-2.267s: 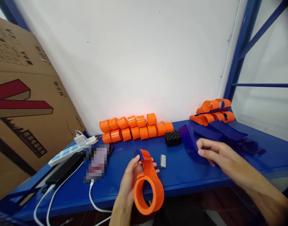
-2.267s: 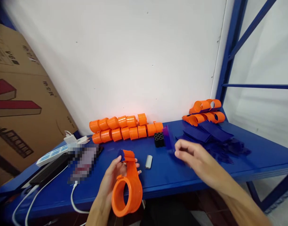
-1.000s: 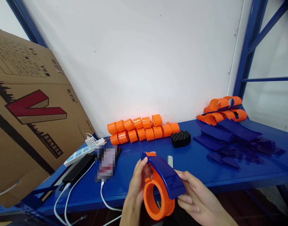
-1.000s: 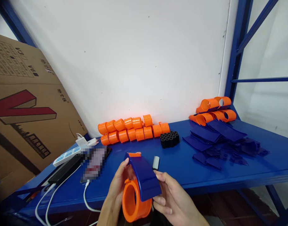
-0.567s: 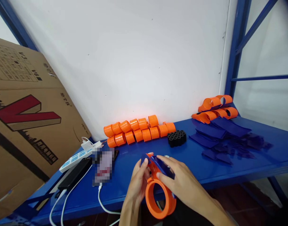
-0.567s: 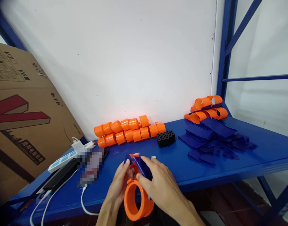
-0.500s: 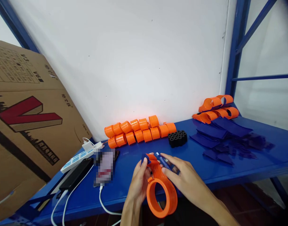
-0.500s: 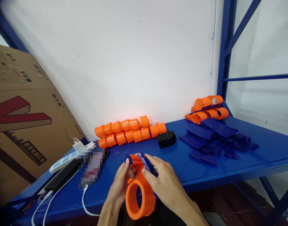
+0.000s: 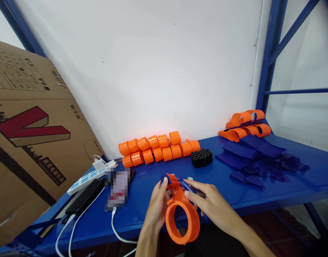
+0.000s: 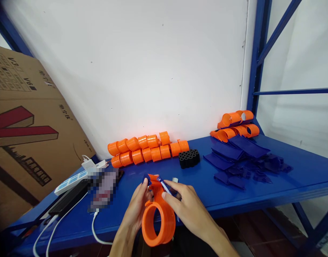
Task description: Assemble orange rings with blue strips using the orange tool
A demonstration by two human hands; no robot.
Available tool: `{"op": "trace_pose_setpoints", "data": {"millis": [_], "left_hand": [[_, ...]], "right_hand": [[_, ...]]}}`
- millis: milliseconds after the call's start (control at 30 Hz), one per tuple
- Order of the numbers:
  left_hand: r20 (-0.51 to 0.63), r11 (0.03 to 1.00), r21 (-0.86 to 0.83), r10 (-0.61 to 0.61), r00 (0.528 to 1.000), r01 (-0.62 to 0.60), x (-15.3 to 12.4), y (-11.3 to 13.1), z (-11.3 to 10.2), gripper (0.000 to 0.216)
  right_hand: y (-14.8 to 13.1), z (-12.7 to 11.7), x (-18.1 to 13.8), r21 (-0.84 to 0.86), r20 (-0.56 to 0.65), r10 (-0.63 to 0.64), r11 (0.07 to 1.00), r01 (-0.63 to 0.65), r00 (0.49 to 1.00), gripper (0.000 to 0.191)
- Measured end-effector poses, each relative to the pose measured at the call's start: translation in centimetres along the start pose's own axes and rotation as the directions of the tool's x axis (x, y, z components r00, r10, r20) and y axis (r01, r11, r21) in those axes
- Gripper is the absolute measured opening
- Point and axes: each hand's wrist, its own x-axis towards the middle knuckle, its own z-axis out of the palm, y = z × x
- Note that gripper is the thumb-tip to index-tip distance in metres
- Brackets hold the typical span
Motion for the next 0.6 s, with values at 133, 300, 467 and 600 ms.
{"op": "trace_pose_setpoints", "data": {"millis": [133,300,467,600], "left_hand": [[0.036,1.000,-0.013,-0.006,0.999,0.007,0.2,-0.1,-0.3,0.034],[0.064,0.999,-0.041,-0.008,0.998,0.010,0.1,-0.1,-0.4,0.040],[0.041,0.998,0.026,0.052,0.998,-0.053,0.0,-0.1,0.1,0.048],[0.056,0.998,0.051,0.046,0.997,-0.048,0.2,-0.2,0.3,0.048]], "right_hand": [[-0.4,0.1,0.1,-0.056,0.034,-0.078,0.995,0.080,0.996,0.045],[-0.4,0.1,-0.1,-0.137,0.016,-0.069,0.988,0.071,0.997,0.045],[-1.4,0.6,-0.1,-0.406,0.068,-0.163,0.897,0.177,0.984,0.046],[-2.2,1.4,0.5,-0.669,0.059,-0.172,0.724,0.166,0.983,0.045]]}}
